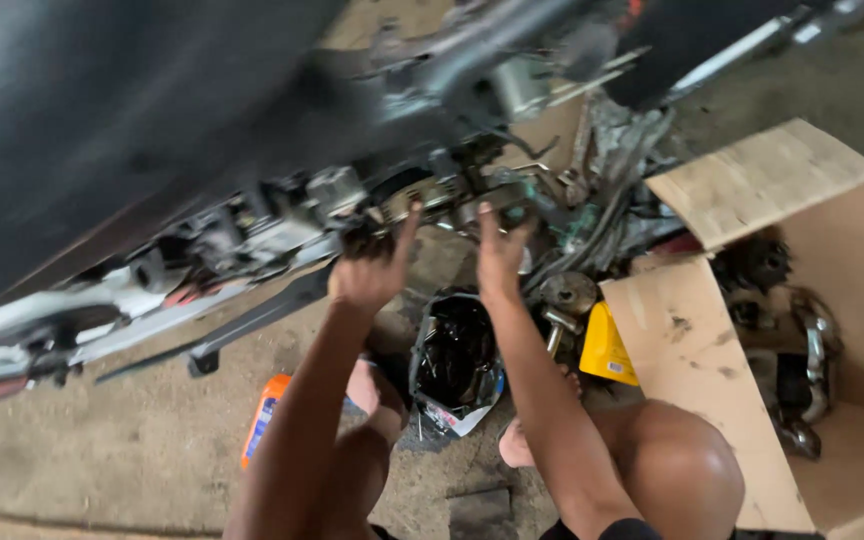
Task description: The person crouches beside a scooter with its body panel removed and works on the engine area. They use a wrench to loosen and turn fasteners on a component near the cooling fan, repositioning their hands and the tool repeatedly while holding the part with the other hand.
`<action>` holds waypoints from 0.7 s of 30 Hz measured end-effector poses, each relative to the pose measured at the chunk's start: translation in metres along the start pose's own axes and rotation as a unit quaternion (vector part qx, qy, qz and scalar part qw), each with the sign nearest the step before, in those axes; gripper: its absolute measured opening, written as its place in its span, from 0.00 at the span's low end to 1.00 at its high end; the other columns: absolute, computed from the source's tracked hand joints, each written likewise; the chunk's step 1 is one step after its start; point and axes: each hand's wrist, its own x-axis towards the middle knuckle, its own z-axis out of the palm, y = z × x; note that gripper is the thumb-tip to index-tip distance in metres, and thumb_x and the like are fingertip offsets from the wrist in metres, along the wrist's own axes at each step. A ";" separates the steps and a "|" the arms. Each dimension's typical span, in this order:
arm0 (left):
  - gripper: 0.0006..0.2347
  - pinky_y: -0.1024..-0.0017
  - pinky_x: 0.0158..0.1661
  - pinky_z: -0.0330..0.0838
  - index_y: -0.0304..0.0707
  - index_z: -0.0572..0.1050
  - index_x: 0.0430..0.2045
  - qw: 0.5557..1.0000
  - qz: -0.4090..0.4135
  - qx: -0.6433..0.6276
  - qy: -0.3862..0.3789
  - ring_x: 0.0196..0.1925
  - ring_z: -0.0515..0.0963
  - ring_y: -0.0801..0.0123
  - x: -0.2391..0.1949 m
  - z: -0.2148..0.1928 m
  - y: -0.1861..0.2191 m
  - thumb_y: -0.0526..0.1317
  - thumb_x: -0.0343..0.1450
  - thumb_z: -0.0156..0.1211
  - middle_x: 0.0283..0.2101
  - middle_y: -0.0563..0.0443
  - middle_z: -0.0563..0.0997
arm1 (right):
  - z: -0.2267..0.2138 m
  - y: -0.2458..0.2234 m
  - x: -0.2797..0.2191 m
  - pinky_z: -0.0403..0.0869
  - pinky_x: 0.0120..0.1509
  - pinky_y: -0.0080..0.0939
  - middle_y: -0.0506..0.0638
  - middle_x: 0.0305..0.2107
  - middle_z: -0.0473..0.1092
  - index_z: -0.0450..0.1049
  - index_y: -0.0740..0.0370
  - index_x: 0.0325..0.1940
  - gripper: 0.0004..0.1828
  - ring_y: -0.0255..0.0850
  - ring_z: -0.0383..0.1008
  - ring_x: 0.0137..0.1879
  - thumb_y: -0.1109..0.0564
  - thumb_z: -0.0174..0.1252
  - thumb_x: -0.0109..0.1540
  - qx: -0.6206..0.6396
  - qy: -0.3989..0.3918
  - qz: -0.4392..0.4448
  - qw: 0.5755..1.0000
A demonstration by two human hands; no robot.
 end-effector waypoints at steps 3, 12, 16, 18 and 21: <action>0.21 0.71 0.29 0.76 0.46 0.76 0.61 1.000 -0.007 0.016 0.001 0.18 0.76 0.68 0.003 0.006 0.006 0.37 0.74 0.44 0.17 0.56 0.72 | -0.005 -0.006 0.003 0.57 0.81 0.57 0.66 0.65 0.61 0.48 0.58 0.76 0.50 0.55 0.62 0.72 0.36 0.67 0.63 0.011 -0.011 0.080 0.997; 0.22 0.66 0.21 0.75 0.37 0.77 0.61 0.998 -0.037 0.014 -0.039 0.13 0.76 0.57 0.008 0.011 0.028 0.46 0.74 0.50 0.12 0.50 0.70 | -0.011 -0.090 0.009 0.78 0.59 0.62 0.72 0.66 0.60 0.44 0.49 0.80 0.53 0.67 0.71 0.64 0.25 0.55 0.60 0.083 -0.051 0.289 0.952; 0.23 0.68 0.22 0.76 0.35 0.77 0.59 0.996 -0.068 0.007 -0.061 0.13 0.75 0.62 0.007 0.017 0.029 0.45 0.70 0.58 0.15 0.56 0.74 | -0.016 -0.052 0.026 0.73 0.67 0.64 0.72 0.71 0.53 0.42 0.53 0.82 0.56 0.67 0.63 0.71 0.23 0.52 0.61 0.164 -0.065 0.364 0.915; 0.23 0.70 0.23 0.76 0.33 0.76 0.60 0.995 -0.071 -0.006 -0.070 0.12 0.75 0.66 0.005 0.020 0.030 0.46 0.70 0.57 0.17 0.59 0.76 | -0.020 -0.019 0.031 0.70 0.71 0.64 0.72 0.72 0.51 0.45 0.53 0.82 0.55 0.66 0.61 0.73 0.21 0.50 0.62 0.163 -0.079 0.387 0.904; 0.23 0.70 0.23 0.76 0.34 0.79 0.57 0.996 -0.057 0.034 -0.062 0.13 0.75 0.64 0.003 0.026 0.031 0.47 0.70 0.58 0.15 0.59 0.74 | -0.027 -0.009 0.044 0.75 0.64 0.56 0.67 0.60 0.69 0.63 0.51 0.75 0.47 0.57 0.75 0.61 0.21 0.50 0.62 0.089 -0.051 0.367 0.925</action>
